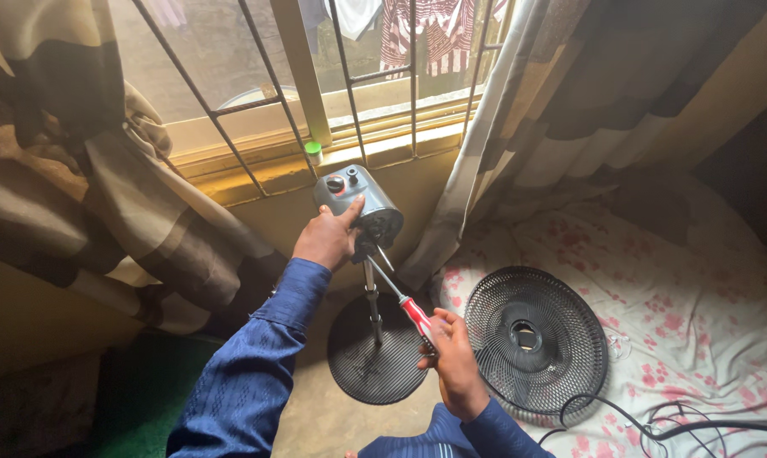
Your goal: The person uses a red-handled screwdriver to unscrew and loosen fasteners on the motor housing of a pedestal fan, holding the housing steady with the other hand while working on the screws around it. The fan's round grille cover lies on the bed beside the work area.
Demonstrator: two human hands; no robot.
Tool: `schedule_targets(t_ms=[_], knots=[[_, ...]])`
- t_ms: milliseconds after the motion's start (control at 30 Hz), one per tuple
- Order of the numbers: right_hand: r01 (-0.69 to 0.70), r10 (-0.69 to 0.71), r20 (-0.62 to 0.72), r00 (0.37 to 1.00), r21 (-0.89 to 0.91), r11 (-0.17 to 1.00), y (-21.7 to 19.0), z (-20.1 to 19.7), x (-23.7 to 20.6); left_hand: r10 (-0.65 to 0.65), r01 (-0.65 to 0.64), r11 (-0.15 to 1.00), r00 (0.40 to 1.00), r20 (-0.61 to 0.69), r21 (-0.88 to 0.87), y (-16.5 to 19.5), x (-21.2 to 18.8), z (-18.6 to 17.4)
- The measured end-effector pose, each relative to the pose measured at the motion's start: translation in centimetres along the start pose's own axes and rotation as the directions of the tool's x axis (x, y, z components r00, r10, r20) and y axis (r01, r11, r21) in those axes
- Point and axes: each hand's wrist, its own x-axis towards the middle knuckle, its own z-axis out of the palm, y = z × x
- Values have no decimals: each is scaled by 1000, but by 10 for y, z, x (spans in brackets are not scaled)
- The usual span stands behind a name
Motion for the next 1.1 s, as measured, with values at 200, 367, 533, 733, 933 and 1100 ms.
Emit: schedule_targets(t_ms=[200,367,533,733,933,1100], knots=[[77,-80,63,995,44,996,14,-4,2,-25,25,999,1000,8,-38,-1,1,-2],[-141,133,52,990,184,973,10,-3,4,-23,23,1000,999,27,2,-1,3,-1],[142,-149,106,983,74,987,5,0,-5,-5,5,1000,1000,3,-5,-1,3,1],[-136,119,94,988,196,971,7,-4,2,-20,19,1000,999,26,10,1,3,-2],[252,-243,222,944,-12,968,17,-5,3,-12,12,1000,1000,22,16,0,3,-2],[-170,159,82,984,145,975,8,-3,6,1,-1,1000,1000,17,13,-3,4,1]])
